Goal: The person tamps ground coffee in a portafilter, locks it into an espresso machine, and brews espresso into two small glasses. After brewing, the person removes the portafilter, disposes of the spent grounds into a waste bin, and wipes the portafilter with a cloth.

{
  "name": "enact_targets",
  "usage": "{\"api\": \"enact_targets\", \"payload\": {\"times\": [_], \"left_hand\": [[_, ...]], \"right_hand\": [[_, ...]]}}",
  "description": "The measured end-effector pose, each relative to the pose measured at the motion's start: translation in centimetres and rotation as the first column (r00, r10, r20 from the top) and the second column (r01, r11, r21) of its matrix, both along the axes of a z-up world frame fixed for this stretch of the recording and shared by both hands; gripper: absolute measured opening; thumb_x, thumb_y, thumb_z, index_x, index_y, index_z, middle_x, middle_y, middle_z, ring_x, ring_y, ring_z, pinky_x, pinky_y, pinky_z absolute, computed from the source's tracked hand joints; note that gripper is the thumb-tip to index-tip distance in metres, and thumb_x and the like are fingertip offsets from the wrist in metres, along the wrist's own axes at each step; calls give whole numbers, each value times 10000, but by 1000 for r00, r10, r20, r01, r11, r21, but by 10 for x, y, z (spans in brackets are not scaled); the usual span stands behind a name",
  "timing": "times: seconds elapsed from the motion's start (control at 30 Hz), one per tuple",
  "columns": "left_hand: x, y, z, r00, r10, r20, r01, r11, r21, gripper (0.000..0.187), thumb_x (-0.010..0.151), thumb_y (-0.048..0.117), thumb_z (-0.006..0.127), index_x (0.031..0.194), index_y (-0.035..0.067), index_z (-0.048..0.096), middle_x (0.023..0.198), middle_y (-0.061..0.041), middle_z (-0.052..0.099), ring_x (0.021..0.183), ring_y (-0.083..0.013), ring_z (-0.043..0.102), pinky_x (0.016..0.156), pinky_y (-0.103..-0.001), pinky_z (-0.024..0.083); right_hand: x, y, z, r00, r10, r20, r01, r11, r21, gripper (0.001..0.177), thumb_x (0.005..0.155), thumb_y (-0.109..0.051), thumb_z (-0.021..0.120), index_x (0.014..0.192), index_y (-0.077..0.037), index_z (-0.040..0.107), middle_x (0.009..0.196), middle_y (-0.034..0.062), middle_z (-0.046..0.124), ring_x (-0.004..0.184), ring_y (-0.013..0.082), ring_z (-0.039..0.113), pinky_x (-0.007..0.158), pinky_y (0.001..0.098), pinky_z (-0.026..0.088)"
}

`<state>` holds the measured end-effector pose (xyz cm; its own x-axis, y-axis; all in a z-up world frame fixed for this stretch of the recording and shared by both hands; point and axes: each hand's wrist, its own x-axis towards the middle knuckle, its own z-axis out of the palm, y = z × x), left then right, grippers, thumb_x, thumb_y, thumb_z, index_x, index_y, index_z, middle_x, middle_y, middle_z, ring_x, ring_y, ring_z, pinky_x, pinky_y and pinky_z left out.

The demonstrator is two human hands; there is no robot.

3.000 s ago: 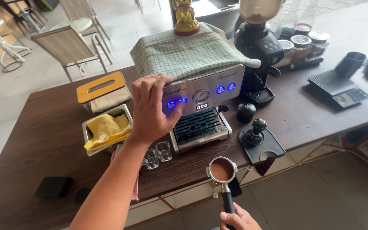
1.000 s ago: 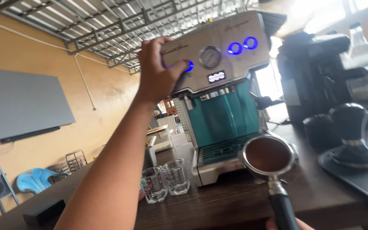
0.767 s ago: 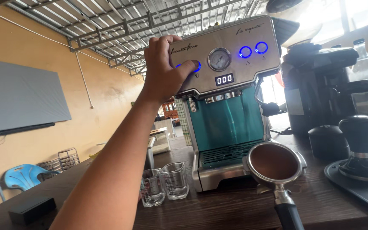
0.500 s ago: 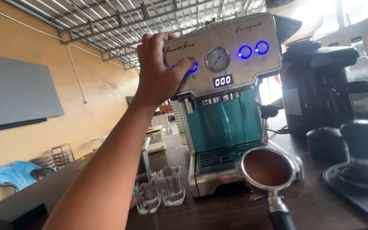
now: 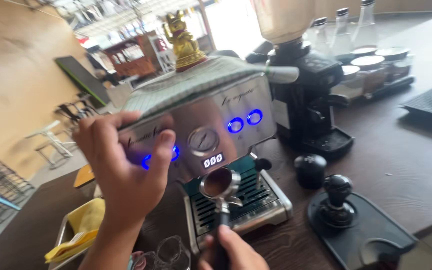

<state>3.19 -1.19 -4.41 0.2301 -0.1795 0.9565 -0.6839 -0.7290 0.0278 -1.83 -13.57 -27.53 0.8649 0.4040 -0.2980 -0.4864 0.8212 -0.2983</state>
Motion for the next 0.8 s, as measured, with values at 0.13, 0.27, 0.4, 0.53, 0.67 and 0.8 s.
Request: {"api": "enact_targets", "payload": {"times": [0.13, 0.27, 0.4, 0.53, 0.67, 0.8], "left_hand": [[-2, -2, 4, 997, 76, 28, -77, 997, 31, 507, 1022, 472, 748, 1188, 32, 558, 1127, -101, 504, 1097, -240, 421, 1009, -374, 347], [2, 5, -1, 997, 70, 30, -71, 996, 53, 526, 1044, 506, 728, 1165, 28, 545, 1116, -98, 502, 1110, -242, 418, 1048, -402, 324], [10, 15, -12, 998, 62, 27, -64, 995, 78, 514, 1084, 520, 693, 1191, 46, 527, 1139, -98, 448, 1160, -212, 403, 1061, -351, 324], [12, 22, -17, 996, 86, -8, -85, 991, 102, 560, 1061, 519, 687, 1271, 22, 536, 1064, -85, 422, 1131, -211, 385, 1046, -348, 321], [13, 26, -19, 996, 91, -19, -88, 987, 131, 557, 1044, 504, 667, 1277, 17, 529, 1081, -94, 410, 1132, -206, 362, 1058, -339, 316], [15, 28, -19, 996, 87, 24, -90, 982, 165, 529, 1054, 491, 657, 1271, 29, 518, 1129, -87, 429, 1177, -203, 360, 1106, -333, 306]], "right_hand": [[9, 39, 49, 991, -133, 16, 132, 990, 42, 412, 933, -454, 558, 1018, -52, 585, 590, 193, 579, 456, 297, 573, 447, 382, 458], [8, 53, 81, 966, -256, -42, 257, 966, 15, 395, 965, -467, 511, 1034, -78, 518, 581, 163, 536, 401, 306, 533, 371, 426, 437], [5, 59, 97, 954, -301, -19, 301, 953, 25, 359, 992, -457, 469, 1056, -105, 497, 623, 130, 541, 422, 262, 549, 369, 415, 466], [8, 62, 106, 939, -337, 68, 334, 941, 51, 337, 1031, -430, 430, 1063, -98, 484, 671, 116, 561, 444, 240, 574, 389, 396, 497], [12, 67, 111, 932, -349, 99, 354, 935, -32, 366, 1055, -433, 396, 1086, -82, 497, 675, 116, 580, 449, 211, 578, 392, 358, 489], [16, 73, 115, 907, -389, 162, 390, 921, 27, 330, 1069, -395, 401, 1093, -71, 460, 671, 133, 574, 443, 227, 577, 402, 361, 485]]}}
